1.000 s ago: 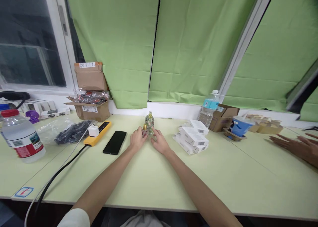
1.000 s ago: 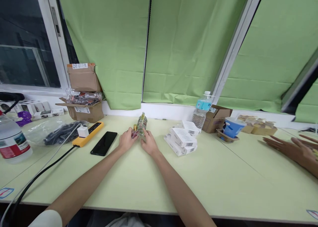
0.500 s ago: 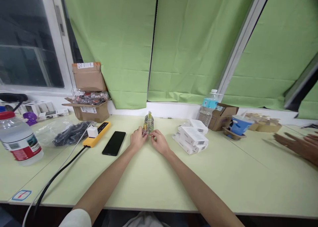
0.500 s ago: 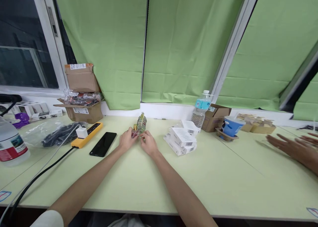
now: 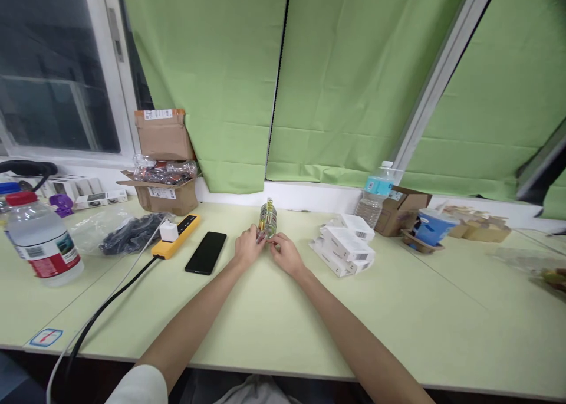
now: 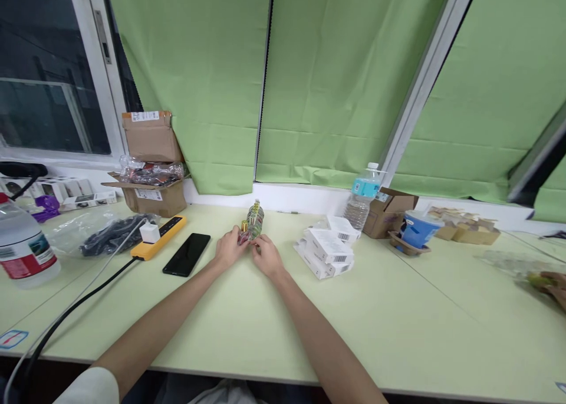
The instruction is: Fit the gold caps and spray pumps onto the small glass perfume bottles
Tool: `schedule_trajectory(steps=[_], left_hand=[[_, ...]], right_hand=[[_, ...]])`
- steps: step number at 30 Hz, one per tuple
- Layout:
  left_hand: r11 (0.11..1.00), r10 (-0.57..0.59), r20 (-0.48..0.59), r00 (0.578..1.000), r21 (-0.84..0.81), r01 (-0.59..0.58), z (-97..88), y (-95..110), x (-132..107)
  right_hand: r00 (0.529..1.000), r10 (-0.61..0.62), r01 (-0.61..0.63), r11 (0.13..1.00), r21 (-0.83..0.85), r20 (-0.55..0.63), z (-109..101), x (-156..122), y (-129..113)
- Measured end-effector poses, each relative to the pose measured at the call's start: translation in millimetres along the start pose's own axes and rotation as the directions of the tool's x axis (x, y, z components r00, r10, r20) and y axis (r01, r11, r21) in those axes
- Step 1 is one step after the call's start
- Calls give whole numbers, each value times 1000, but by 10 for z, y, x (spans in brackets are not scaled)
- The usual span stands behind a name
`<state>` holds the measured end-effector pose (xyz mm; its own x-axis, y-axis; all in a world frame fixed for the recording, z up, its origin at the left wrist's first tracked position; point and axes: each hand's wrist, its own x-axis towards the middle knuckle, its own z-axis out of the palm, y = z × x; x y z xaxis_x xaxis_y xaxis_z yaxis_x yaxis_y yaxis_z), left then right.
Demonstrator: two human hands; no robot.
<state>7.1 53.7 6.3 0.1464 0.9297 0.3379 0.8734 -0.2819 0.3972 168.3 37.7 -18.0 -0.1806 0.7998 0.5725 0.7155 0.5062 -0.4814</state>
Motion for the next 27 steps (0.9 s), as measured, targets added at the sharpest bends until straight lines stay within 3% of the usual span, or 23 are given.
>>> schedule_trajectory(steps=[20, 27], left_hand=[[999, 37, -20, 999, 8, -37, 35, -10, 18], [1000, -2, 13, 1000, 10, 2, 5, 32, 13]], right_hand=[[999, -30, 30, 1000, -9, 15, -9, 10, -6], [999, -34, 34, 999, -17, 14, 2, 13, -4]])
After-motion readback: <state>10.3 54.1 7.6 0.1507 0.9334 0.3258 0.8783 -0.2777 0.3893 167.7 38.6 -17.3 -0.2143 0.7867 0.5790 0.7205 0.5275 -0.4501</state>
